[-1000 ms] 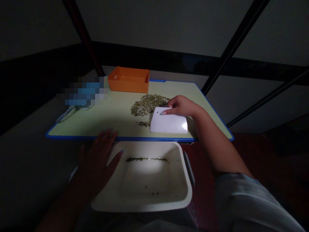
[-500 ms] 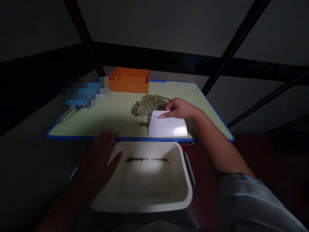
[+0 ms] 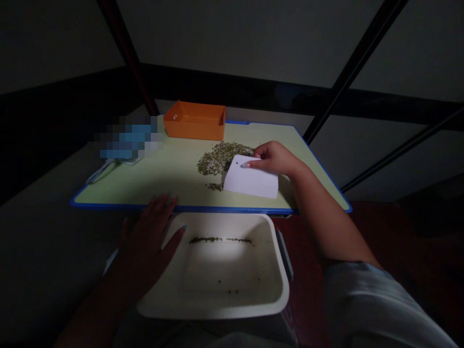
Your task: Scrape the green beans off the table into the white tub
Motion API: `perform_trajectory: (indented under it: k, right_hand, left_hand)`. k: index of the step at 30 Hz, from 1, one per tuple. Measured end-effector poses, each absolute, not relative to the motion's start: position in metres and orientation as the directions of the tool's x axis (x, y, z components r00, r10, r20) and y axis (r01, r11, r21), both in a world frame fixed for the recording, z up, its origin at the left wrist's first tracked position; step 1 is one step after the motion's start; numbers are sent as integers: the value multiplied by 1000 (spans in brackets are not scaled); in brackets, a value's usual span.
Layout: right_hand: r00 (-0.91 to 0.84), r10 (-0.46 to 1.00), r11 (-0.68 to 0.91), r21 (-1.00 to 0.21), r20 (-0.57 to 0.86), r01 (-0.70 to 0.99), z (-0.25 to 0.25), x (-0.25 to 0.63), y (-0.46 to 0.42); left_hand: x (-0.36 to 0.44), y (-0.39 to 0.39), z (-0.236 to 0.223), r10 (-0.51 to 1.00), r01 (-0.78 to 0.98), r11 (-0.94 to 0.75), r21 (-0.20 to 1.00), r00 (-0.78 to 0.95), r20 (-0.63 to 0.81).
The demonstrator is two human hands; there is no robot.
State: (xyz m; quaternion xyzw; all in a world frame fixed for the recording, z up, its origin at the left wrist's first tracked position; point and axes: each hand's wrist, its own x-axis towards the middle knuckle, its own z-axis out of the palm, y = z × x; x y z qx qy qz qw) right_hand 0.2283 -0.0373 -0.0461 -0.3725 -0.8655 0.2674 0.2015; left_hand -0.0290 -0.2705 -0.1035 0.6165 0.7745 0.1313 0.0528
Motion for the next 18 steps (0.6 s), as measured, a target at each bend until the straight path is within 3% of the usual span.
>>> perform_trajectory:
  k: [18]
  right_hand:
    - [-630,766,571,-585,129,575,-46,227,-38]
  left_hand:
    - [-30,-271,-106,972,952,191,240,-218,92]
